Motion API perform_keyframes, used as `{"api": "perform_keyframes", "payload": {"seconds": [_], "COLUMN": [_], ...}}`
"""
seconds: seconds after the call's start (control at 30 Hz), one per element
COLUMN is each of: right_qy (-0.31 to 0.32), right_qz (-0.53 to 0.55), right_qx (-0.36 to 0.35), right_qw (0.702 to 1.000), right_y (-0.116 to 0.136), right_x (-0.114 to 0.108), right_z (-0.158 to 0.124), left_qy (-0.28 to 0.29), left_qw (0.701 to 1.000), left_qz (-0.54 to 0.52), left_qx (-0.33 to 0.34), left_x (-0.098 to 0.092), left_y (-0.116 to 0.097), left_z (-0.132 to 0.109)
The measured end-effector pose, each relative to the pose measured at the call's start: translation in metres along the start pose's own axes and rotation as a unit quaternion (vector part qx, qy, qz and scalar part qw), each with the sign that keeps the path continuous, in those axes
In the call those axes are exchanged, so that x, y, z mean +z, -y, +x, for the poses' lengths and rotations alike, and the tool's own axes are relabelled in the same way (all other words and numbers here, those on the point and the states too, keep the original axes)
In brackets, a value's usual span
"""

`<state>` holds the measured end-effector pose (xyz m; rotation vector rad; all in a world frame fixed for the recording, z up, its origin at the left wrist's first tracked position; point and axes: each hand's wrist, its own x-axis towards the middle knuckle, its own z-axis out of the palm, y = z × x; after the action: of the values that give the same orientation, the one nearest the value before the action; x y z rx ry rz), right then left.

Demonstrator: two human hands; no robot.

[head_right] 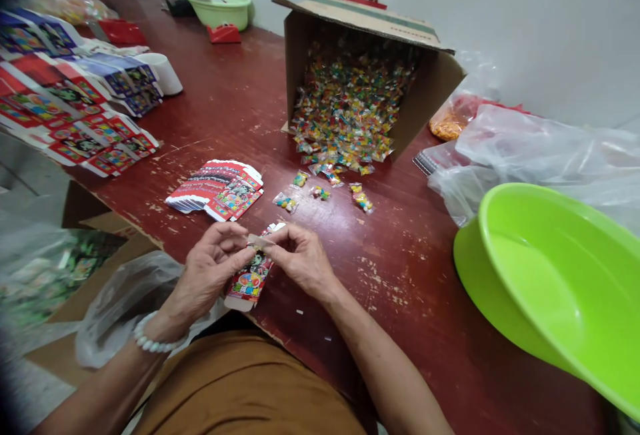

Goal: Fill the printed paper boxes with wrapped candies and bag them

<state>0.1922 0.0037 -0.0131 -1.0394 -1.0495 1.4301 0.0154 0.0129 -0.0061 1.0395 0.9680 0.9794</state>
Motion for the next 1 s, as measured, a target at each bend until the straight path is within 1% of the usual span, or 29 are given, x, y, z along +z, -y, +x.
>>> {"api": "perform_keyframes", "payload": {"seconds": [0.03,0.07,0.13,0.2,0.23,0.27,0.33,0.47,0.57,0.7,0.77,0.87,0.93,1.0], "right_qy": [-0.011,-0.021,-0.025,0.0,0.019,0.037,0.055,0.034,0.031,0.041,0.024,0.003,0.008,0.029], "right_qz": [-0.008,-0.016,-0.042,-0.083,-0.105,-0.123,-0.14,-0.105,-0.081,-0.008,-0.015,-0.038,-0.049,-0.074], "right_qx": [-0.021,-0.037,-0.055,-0.076,-0.093,-0.11,-0.119,-0.043,0.0,0.067,0.066,0.055,0.053,0.035], "right_qw": [1.0,0.999,0.997,0.994,0.99,0.986,0.982,0.993,0.996,0.997,0.997,0.998,0.997,0.996], "right_y": [-0.002,-0.003,-0.004,-0.003,-0.001,0.001,0.004,0.007,0.01,0.015,0.015,0.013,0.012,0.011], "right_x": [0.0,-0.001,-0.002,-0.004,-0.004,-0.004,-0.004,0.0,0.003,0.005,0.006,0.006,0.003,-0.001], "right_z": [-0.001,-0.002,-0.005,-0.008,-0.009,-0.01,-0.011,-0.005,0.003,0.009,0.01,0.011,0.011,0.011], "left_qy": [-0.002,0.007,0.058,0.112,0.123,0.121,0.1,0.072,0.06,0.038,0.028,0.041,0.051,0.052], "left_qw": [0.999,0.996,0.985,0.968,0.96,0.957,0.959,0.977,0.985,0.984,0.984,0.985,0.984,0.983], "left_qz": [-0.038,-0.066,-0.098,-0.113,-0.119,-0.123,-0.118,-0.056,-0.014,-0.004,0.004,0.012,0.01,0.006], "left_qx": [-0.026,-0.057,-0.128,-0.196,-0.219,-0.234,-0.239,-0.193,-0.158,-0.173,-0.174,-0.17,-0.173,-0.175], "left_x": [0.001,0.002,0.003,0.004,0.005,0.006,0.009,0.013,0.015,0.015,0.014,0.011,0.009,0.008], "left_y": [0.0,0.0,0.001,0.003,0.005,0.006,0.007,0.008,0.008,0.005,0.004,0.003,0.005,0.007], "left_z": [-0.001,-0.001,-0.003,-0.005,-0.005,-0.005,-0.004,-0.001,-0.001,-0.001,-0.001,0.001,0.001,0.002]}}
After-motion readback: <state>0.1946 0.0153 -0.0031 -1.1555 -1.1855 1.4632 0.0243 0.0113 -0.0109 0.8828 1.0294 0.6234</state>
